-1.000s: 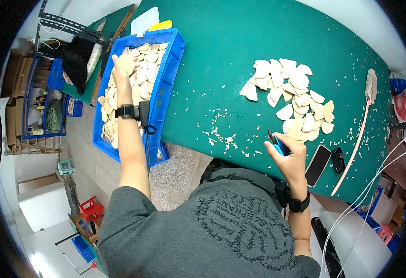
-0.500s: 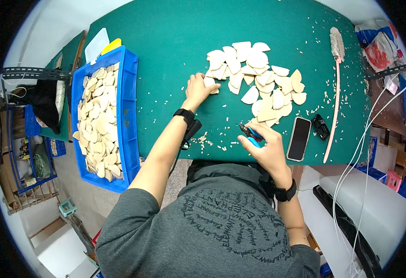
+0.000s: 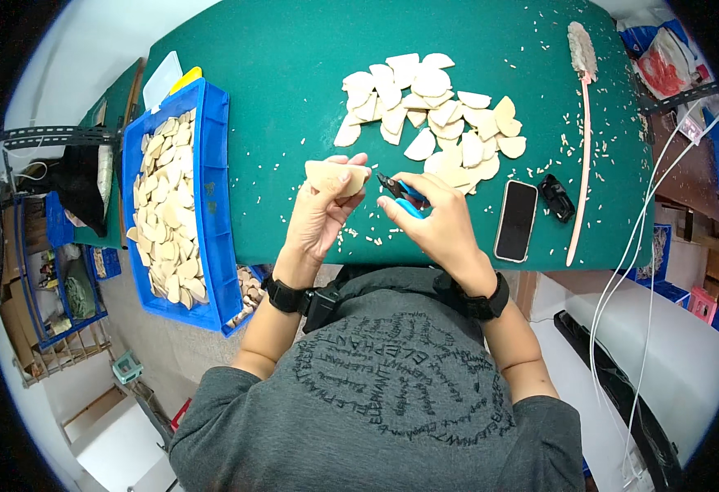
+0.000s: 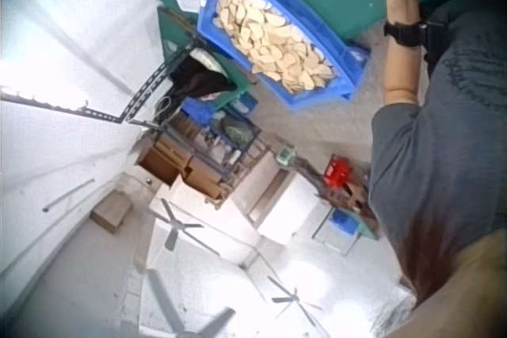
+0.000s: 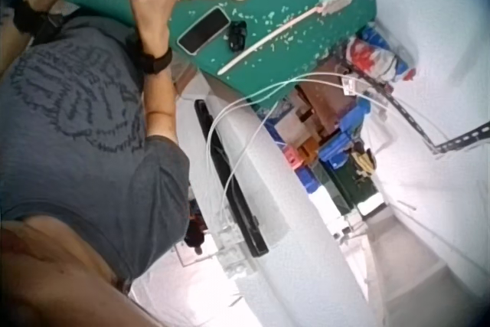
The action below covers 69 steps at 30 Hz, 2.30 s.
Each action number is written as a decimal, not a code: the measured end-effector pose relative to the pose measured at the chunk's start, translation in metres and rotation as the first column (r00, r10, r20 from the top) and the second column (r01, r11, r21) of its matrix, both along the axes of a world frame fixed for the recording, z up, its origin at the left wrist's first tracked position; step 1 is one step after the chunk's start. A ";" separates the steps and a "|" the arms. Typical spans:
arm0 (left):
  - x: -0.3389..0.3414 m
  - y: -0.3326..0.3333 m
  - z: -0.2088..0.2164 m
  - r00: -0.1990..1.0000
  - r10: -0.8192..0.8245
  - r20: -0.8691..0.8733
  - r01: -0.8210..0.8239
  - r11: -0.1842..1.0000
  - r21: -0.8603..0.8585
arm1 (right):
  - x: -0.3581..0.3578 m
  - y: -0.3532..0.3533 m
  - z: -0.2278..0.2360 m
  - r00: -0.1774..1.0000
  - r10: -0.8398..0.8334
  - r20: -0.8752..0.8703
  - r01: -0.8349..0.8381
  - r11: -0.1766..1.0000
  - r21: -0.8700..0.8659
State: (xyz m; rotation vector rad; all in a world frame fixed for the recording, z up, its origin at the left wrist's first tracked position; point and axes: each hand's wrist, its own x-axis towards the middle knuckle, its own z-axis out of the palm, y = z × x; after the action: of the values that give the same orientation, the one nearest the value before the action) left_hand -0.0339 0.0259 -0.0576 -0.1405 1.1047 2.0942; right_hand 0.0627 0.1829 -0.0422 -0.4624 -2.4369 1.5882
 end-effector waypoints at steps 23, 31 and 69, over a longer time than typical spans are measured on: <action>0.054 0.006 0.036 0.928 0.270 -0.256 -0.258 0.963 0.082 | 0.010 -0.010 0.018 0.957 0.118 -0.263 -0.074 0.982 0.173; 0.055 0.007 0.032 0.895 0.297 -0.333 -0.291 0.954 0.068 | 0.009 -0.012 0.018 0.973 0.113 -0.201 -0.091 0.989 0.119; -0.007 -0.110 0.042 0.989 0.107 -0.099 -0.063 0.928 0.368 | -0.036 -0.107 0.046 0.924 0.198 -0.327 -0.155 0.976 0.151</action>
State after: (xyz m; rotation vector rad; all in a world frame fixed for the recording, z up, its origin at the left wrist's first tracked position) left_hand -0.0413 -0.0839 -0.0155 0.1188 0.7669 2.3725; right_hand 0.0263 0.0761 0.0039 0.0560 -2.3380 1.4276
